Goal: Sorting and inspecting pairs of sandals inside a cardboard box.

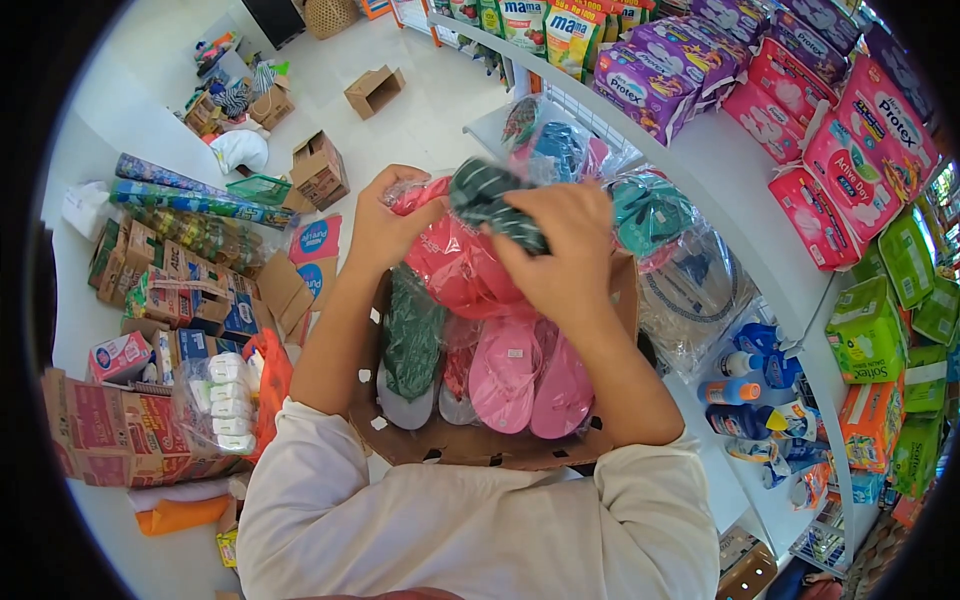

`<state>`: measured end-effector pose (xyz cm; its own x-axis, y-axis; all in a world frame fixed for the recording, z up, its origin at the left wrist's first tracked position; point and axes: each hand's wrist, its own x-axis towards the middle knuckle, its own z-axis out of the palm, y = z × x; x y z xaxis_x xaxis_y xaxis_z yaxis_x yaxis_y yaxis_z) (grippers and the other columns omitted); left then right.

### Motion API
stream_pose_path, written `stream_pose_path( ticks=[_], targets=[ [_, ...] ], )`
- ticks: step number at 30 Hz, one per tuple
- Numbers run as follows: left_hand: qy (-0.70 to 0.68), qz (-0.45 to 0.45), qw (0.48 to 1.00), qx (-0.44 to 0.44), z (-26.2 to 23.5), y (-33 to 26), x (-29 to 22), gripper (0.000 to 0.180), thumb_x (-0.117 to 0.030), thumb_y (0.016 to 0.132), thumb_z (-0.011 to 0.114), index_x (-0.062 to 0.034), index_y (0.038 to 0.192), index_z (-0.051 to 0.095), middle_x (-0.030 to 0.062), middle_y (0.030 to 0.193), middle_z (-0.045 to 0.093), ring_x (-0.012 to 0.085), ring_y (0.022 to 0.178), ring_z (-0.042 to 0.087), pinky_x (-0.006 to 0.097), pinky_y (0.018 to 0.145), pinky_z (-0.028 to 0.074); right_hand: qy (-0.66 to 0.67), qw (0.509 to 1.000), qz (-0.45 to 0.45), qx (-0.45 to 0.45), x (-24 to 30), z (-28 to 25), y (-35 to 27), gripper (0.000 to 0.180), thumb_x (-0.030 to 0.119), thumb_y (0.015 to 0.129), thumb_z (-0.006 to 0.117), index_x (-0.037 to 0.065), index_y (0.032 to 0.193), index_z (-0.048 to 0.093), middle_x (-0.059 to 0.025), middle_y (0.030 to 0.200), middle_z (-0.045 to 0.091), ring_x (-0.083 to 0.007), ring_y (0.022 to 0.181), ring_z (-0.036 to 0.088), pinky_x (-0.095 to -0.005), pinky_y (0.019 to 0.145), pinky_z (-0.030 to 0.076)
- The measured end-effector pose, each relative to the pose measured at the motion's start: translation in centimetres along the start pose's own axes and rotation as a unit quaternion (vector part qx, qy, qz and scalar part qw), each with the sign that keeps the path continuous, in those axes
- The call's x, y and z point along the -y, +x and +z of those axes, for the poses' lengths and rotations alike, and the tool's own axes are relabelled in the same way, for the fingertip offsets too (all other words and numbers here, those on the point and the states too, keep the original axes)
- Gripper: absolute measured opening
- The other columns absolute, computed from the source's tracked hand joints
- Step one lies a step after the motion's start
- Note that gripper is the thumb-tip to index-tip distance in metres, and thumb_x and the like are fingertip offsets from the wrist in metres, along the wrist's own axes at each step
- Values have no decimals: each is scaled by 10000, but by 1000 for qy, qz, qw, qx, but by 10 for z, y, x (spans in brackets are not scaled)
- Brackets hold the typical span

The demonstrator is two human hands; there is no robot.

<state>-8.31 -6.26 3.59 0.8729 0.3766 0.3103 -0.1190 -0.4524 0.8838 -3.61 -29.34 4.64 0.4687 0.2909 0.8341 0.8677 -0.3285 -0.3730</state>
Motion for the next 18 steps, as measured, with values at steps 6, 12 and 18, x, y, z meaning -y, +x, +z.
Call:
stream_pose_path(
  ticks=[6,12,18],
  targets=[
    [-24,4,1000,15,1,9,12,284,-127,762,789,3,980,660,53,842,693,98,777,627,261,738,522,93,978,27,183,-6,35,-18,518,78,705,746,100,1207,622,-166,1332,545,-377,1207,537,-471,1019,428],
    [-58,39,997,-30,1,8,11,226,-85,791,781,19,955,665,48,842,696,95,773,631,254,728,520,82,985,-15,153,-9,31,-8,541,5,687,681,125,1214,649,-77,1277,621,-326,1176,575,-459,999,438],
    [-224,48,941,-248,-6,22,28,185,-107,851,785,-18,933,645,33,877,675,79,803,608,229,748,497,116,984,32,-132,-14,18,-4,460,-57,732,633,13,1187,638,-182,1294,611,-335,1187,586,-411,1036,426]
  ],
)
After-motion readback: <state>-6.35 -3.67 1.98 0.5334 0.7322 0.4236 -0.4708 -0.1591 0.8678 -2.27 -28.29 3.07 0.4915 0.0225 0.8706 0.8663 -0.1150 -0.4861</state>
